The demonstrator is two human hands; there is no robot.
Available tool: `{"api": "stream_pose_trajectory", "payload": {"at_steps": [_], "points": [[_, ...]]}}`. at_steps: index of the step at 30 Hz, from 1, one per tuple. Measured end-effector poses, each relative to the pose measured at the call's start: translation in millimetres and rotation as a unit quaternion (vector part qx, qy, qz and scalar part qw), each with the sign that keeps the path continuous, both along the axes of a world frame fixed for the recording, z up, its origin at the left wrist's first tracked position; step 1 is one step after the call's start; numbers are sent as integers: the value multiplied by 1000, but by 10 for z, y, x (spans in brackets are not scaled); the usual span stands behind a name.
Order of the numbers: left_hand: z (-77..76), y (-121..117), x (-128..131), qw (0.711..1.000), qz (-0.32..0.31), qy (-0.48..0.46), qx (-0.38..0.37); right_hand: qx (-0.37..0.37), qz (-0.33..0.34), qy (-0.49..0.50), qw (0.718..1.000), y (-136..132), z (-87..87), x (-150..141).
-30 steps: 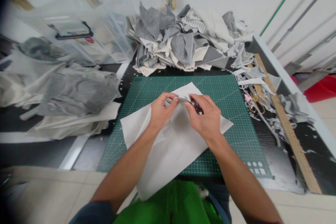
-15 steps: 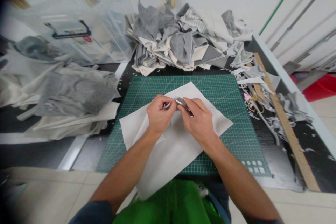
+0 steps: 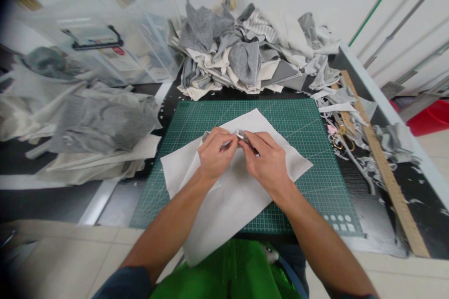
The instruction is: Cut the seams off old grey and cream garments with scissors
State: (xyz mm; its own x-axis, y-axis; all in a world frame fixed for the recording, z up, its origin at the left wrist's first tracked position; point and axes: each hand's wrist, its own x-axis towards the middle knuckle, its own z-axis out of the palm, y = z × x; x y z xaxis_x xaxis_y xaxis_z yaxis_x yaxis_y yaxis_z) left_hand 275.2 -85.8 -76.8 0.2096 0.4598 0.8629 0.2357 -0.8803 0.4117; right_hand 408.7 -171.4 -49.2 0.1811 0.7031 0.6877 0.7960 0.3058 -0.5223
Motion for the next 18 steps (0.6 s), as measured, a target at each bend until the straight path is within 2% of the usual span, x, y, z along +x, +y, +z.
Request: {"api": "stream_pose_trajectory", "payload": {"at_steps": [15, 18], "points": [[-5, -11, 4, 1000, -4, 15, 23, -5, 5, 1, 1000, -11, 3, 2], [-6, -16, 16, 1000, -3, 12, 23, -4, -14, 6, 1000, -13, 21, 9]]}}
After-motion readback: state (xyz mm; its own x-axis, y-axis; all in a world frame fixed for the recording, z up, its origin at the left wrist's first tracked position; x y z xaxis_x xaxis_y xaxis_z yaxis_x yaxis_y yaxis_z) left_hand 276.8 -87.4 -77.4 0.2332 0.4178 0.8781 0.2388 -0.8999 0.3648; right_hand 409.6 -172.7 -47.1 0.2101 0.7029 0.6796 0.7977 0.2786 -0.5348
